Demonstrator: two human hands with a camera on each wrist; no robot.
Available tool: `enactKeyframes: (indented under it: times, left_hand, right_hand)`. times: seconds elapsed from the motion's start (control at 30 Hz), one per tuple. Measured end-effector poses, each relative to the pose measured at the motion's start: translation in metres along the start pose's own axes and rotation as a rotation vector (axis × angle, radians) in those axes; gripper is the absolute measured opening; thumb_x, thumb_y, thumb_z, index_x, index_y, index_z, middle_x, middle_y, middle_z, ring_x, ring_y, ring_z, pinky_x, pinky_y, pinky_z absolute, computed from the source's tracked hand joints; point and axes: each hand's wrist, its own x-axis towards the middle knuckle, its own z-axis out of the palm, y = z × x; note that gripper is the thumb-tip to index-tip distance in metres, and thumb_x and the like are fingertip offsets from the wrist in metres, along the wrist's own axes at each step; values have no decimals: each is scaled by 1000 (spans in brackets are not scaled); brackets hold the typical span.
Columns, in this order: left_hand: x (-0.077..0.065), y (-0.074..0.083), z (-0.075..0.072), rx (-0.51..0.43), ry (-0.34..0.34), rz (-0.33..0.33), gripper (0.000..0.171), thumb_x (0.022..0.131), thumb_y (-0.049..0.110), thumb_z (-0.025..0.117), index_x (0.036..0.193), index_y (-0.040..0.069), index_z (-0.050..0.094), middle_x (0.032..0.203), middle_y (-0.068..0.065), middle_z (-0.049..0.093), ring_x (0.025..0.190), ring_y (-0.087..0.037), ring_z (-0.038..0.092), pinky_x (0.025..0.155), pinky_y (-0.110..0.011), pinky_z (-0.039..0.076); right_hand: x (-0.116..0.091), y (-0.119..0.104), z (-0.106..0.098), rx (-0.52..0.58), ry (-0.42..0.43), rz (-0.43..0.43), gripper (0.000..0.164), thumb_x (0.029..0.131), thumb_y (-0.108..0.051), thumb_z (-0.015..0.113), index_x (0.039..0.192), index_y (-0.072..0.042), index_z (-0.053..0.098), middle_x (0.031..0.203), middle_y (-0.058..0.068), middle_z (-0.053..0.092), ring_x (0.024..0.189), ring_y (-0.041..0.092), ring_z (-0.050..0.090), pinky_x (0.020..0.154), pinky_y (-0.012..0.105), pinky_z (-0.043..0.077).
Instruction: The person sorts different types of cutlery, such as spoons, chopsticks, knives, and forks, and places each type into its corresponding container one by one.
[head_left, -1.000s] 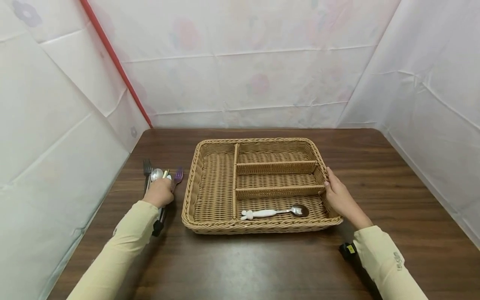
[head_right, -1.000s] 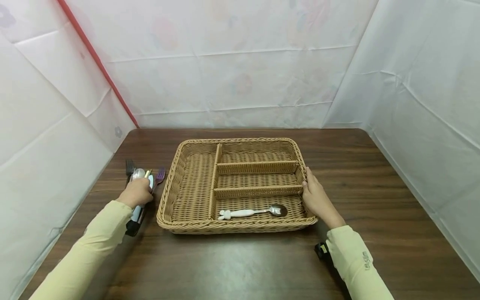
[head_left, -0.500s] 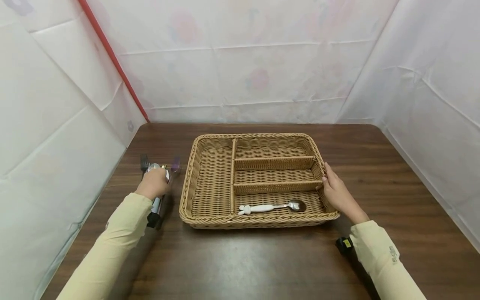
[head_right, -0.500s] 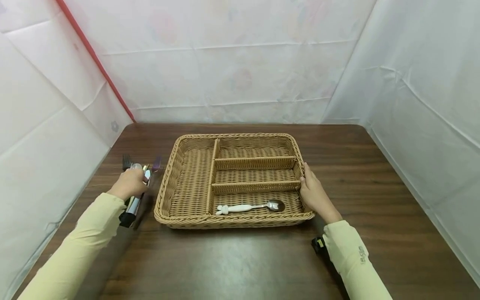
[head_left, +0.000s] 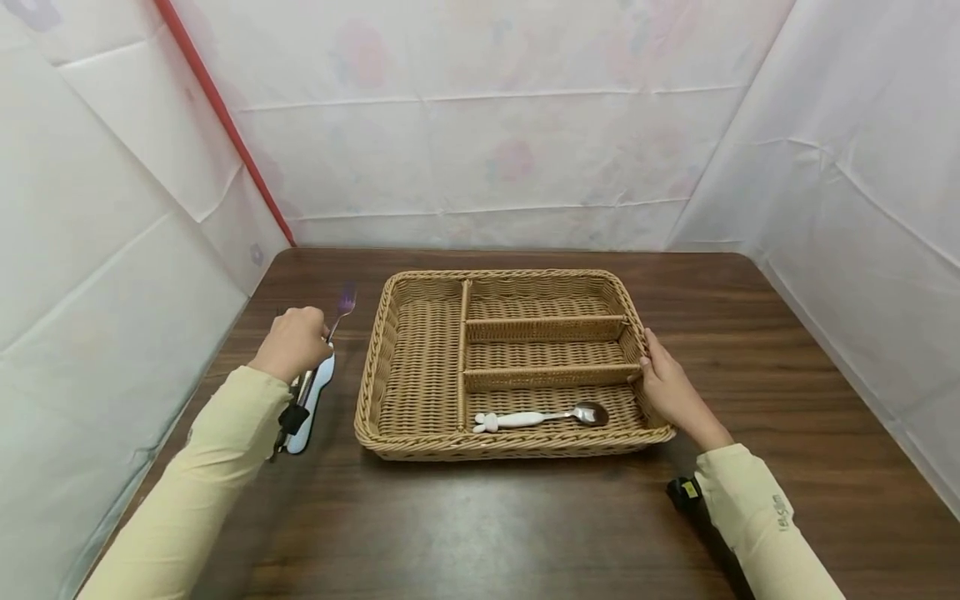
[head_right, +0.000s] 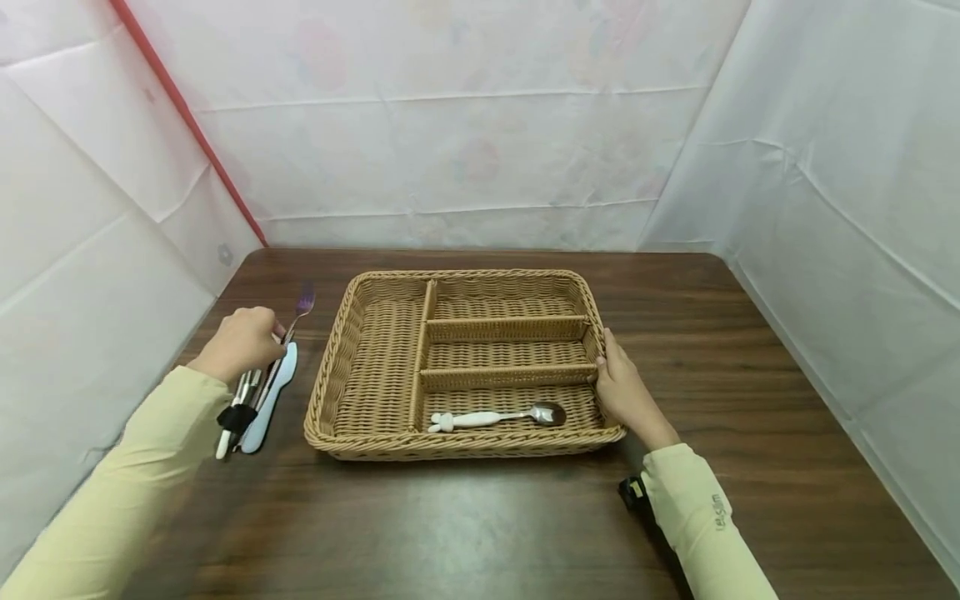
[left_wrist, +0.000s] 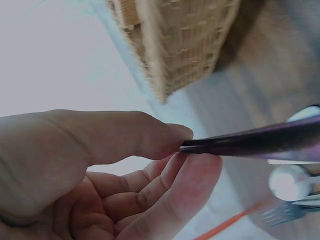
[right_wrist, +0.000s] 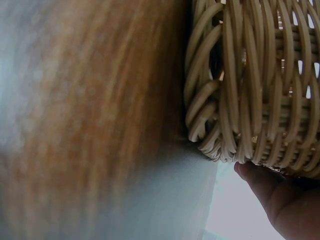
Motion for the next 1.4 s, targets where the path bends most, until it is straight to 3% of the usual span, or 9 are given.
enactKeyframes:
  times: [0.23,0.37,0.47,0.6,0.73,0.97,1.27,1.4]
  left_hand:
    - [5,18,-16,14,39,58,35,67,-9,48,50,16,30,51,6,22,51,-14,25,48,-32,25]
    - [10,31,-18,14,43,67,29,65,-9,51,54,14,36,52,3,30,50,-16,31,48,-32,28]
    - [13,42,-18,9,42,89,31,66,-10,51,54,14,34,52,4,27,49,-14,28,46,-30,25]
    - [14,56,-17,-16,39,102,39,76,-6,52,54,15,29,51,7,20,48,-9,18,45,-26,20]
    - [17,63,-14,-13,35,100,39,80,-2,55,55,14,30,52,6,22,47,-10,19,45,-26,21]
    - [25,76,-10,14,50,148,43,74,-11,55,55,15,27,55,5,20,50,-10,19,48,-27,22]
    - [39,86,-2,69,23,157,38,75,-12,52,57,14,32,57,2,28,51,-14,27,49,-29,27]
    - [44,92,2,75,16,186,38,76,-12,52,58,14,30,56,2,25,50,-13,22,49,-28,24]
  right_hand:
    - [-1,-1,0,15,-26,0,55,104,-12,26,148,6,-2,151,33,2,138,47,5,108,59,11]
    - [-2,0,0,17,-15,-11,54,104,-10,26,147,8,-1,151,34,3,138,48,5,108,59,11]
    - [-4,0,-1,19,-3,-15,54,104,-9,26,147,10,0,150,35,4,138,49,6,108,59,11]
    - [-5,2,-1,20,-9,-16,54,104,-10,26,147,9,-1,150,36,3,137,50,5,107,60,11]
    - [-5,3,1,11,1,-26,54,104,-10,27,147,9,1,150,36,5,137,51,7,107,60,12]
    - [-5,4,3,3,30,-44,53,103,-7,29,146,12,4,149,37,8,136,51,10,107,60,13]
    - [-6,4,3,0,28,-51,54,104,-10,30,145,13,5,148,38,8,135,52,11,106,61,14]
    - [-8,3,5,1,37,-61,54,103,-9,31,145,14,6,147,39,9,134,53,11,105,62,15]
